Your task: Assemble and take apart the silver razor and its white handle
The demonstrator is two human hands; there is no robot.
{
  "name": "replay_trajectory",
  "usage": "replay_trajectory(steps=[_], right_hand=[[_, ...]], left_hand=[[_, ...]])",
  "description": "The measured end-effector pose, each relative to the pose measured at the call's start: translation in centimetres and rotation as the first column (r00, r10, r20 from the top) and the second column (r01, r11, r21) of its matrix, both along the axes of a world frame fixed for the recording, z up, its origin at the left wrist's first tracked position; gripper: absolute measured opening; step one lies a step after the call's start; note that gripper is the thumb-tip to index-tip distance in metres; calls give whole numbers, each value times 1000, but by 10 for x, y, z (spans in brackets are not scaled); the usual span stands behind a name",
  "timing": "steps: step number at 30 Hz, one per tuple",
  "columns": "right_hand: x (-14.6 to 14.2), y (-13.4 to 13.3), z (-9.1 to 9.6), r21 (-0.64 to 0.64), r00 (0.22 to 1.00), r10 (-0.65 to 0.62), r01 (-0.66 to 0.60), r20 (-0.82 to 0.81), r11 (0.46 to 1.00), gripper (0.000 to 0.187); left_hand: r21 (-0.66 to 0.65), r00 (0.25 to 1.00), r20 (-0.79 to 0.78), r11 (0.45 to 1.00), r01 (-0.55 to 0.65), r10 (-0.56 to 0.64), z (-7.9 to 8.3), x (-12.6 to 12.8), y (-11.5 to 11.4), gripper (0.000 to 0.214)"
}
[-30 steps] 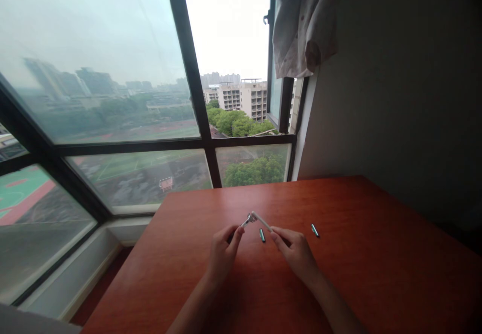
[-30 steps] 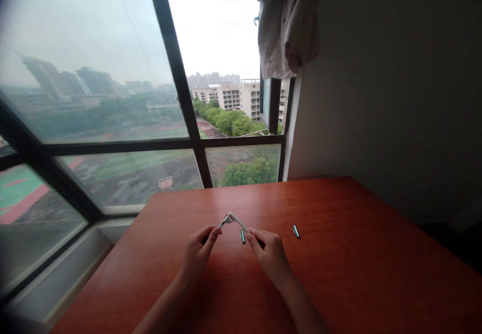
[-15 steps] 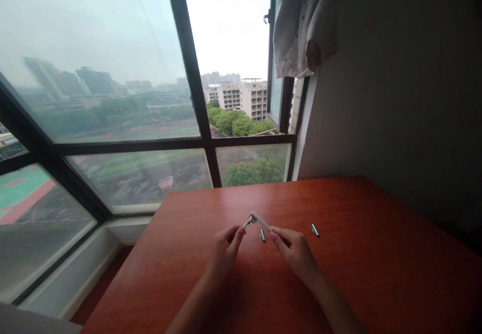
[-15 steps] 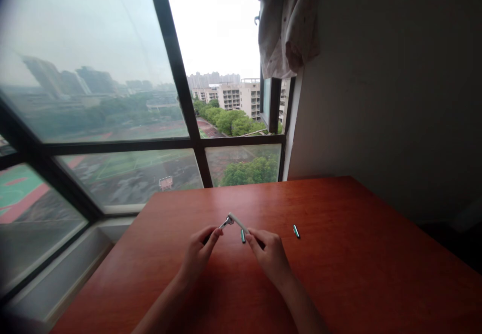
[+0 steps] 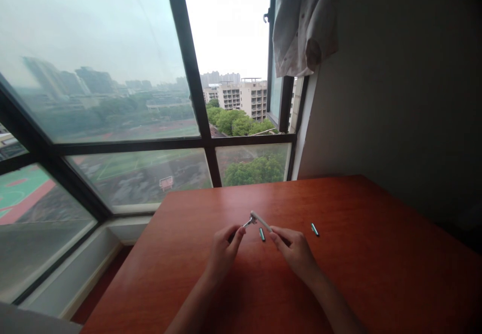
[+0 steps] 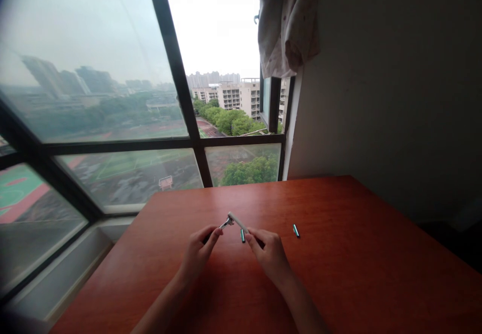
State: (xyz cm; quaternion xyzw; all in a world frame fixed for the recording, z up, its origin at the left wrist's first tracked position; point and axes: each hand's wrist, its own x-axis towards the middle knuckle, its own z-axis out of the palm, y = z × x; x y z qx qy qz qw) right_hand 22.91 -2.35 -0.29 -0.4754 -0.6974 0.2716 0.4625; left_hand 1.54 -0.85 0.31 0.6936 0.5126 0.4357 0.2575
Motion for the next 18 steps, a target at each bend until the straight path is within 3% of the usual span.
replay_trajectory(steps=[7,18], right_hand=[[-1,0,2,-28,1000,3,-3,16,1000,40],[-1,-1,2,-56,1000,18,-17,20,998,43]], left_hand=[[-15,998,28,999,49,-49,1,1,-1,41],[-6,997,41,998,-66,66,0,0,0,44]])
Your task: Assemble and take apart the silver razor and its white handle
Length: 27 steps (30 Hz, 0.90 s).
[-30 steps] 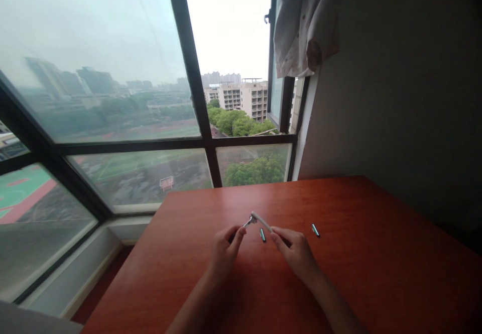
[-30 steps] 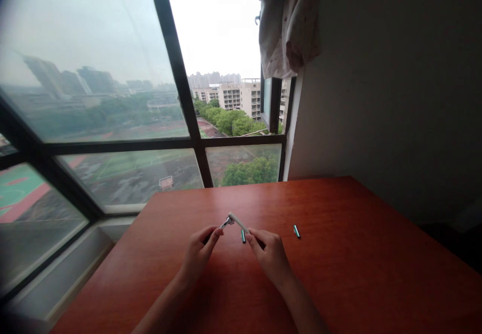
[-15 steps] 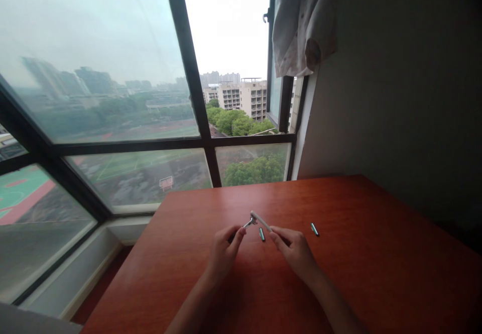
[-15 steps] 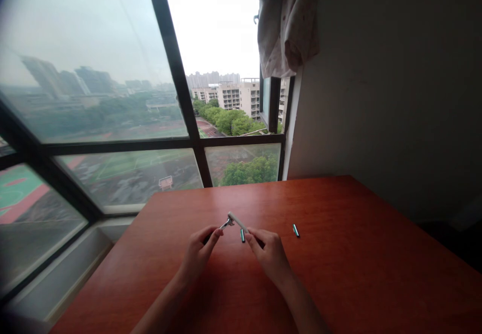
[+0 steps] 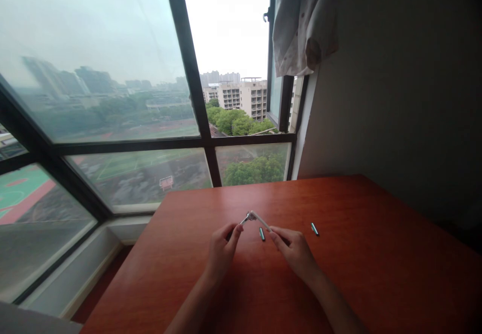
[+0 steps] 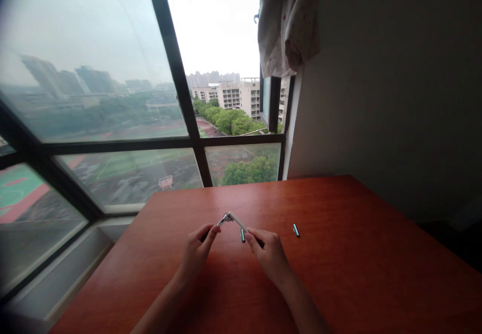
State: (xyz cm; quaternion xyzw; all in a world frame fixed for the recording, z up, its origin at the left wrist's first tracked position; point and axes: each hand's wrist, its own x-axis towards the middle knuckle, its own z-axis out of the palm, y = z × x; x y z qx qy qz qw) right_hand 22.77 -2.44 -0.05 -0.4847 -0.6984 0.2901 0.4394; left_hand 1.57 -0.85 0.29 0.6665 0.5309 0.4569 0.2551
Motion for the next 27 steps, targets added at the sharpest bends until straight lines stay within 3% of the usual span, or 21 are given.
replay_trajectory(steps=[7,18,24,27], right_hand=[[0,0,1,3,1000,1,-1,-20,1000,45],[-1,-3,4,-68,996,50,-55,-77,996,42],[-1,-3,3,-59,997,33,-37,-64,998,43],[0,-2,2,-57,997,35,-39,-66,998,43]], left_hand=[[-10,998,-11,998,62,-62,1,1,-1,43],[37,999,-28,999,-28,29,-2,-4,1,41],[36,996,-56,997,66,-64,-1,0,-1,38],[44,996,-75,997,55,-52,-1,1,-1,39]])
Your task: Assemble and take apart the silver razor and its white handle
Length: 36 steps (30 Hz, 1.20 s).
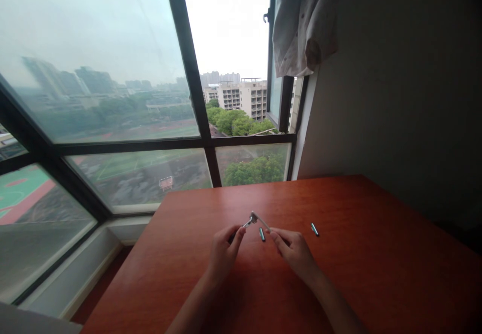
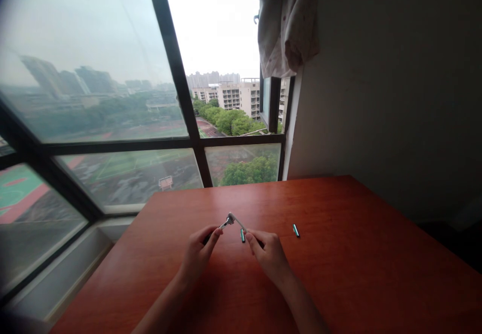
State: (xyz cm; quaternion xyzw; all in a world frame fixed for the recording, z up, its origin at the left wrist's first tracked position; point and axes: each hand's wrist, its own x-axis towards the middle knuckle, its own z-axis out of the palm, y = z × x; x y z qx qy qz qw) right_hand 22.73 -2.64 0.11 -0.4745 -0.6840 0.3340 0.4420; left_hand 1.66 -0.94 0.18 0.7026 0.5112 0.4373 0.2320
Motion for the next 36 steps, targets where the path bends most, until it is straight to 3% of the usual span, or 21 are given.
replay_trajectory(steps=[6,13,22,31,36], right_hand=[[-1,0,-1,-15,1000,19,-19,-2,1000,43],[-1,0,-1,-37,1000,13,-14,-14,999,46],[-1,0,-5,-65,999,32,-34,-32,997,47],[-1,0,-8,-138,988,47,-68,-146,988,45],[-3,-1,-10,-211,967,60,-114,-248,971,47]], left_hand=[[6,998,-13,998,-69,69,-3,-3,2,41],[-10,999,7,999,40,-40,-3,1,0,37],[12,994,50,996,-94,93,-4,-3,2,37],[-17,998,35,998,53,-53,-3,2,0,35],[-26,995,90,999,31,-29,-1,2,0,38]])
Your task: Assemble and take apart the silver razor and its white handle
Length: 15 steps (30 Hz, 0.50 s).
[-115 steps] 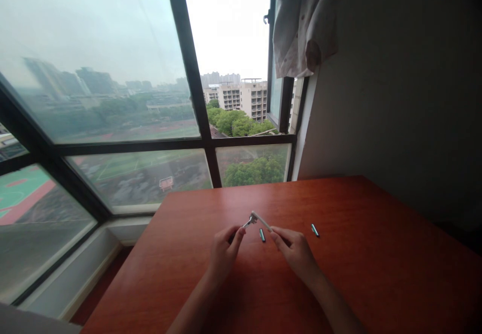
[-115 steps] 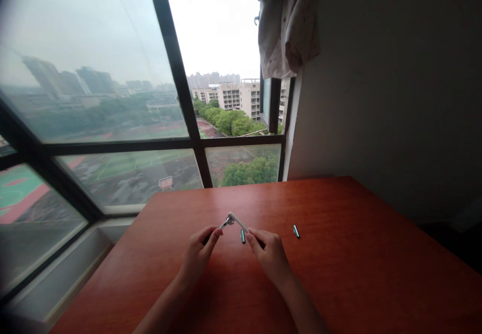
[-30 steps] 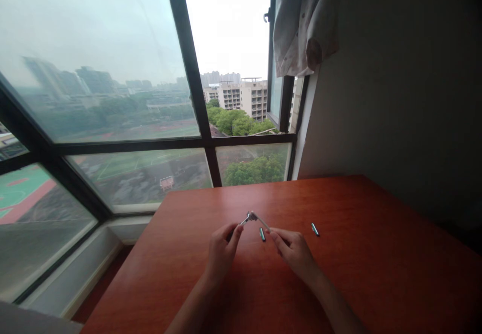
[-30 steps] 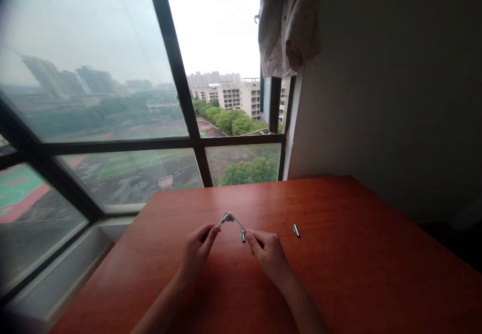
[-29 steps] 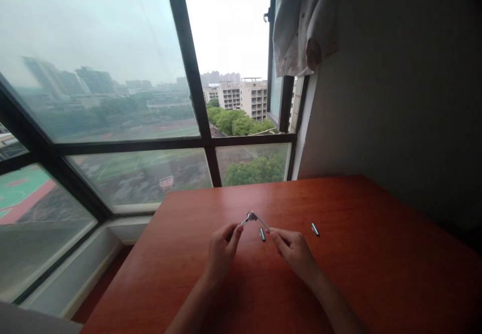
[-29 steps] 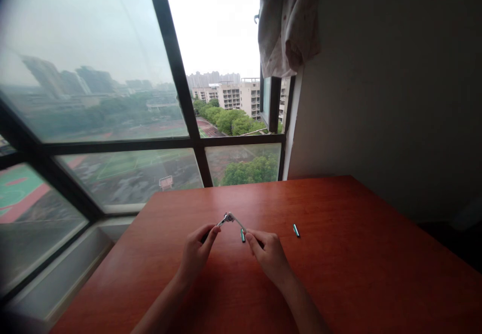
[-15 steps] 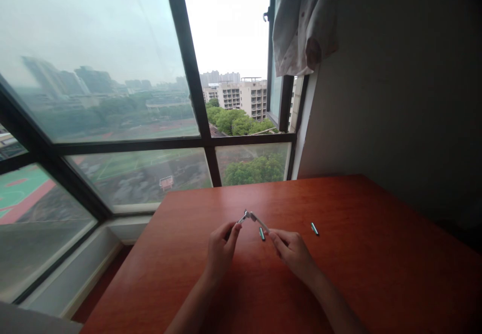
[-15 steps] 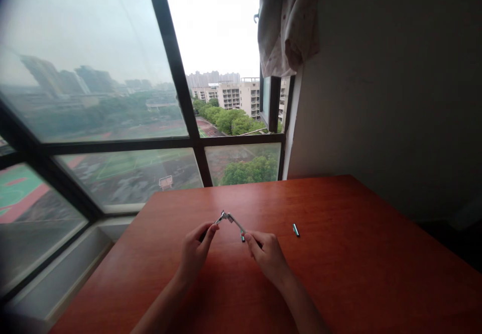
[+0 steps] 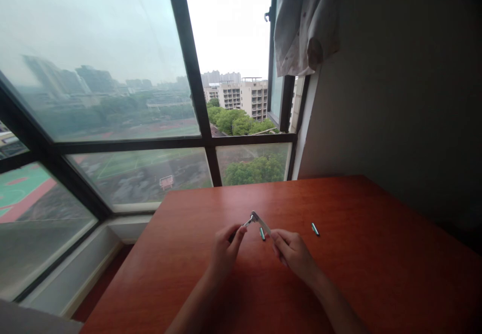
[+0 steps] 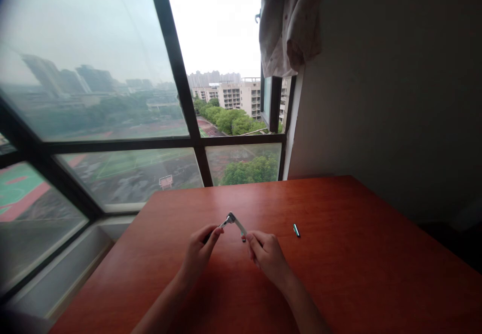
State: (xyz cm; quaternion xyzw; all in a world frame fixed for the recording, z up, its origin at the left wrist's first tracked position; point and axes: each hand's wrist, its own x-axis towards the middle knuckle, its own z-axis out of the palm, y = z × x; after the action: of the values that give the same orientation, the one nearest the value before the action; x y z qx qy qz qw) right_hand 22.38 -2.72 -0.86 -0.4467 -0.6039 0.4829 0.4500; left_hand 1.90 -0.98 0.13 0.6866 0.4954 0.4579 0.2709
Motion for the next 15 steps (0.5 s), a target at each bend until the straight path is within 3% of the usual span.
replay_trajectory(steps=[7,15], right_hand=[[0,-1,1,-42,998,28,-30,-51,999,46],[1,-1,4,-119,985,76,-95,-152,988,51]], left_hand=[[-3,997,42,998,-65,65,0,-3,1,38],[-30,997,57,998,57,-56,3,1,-2,40]])
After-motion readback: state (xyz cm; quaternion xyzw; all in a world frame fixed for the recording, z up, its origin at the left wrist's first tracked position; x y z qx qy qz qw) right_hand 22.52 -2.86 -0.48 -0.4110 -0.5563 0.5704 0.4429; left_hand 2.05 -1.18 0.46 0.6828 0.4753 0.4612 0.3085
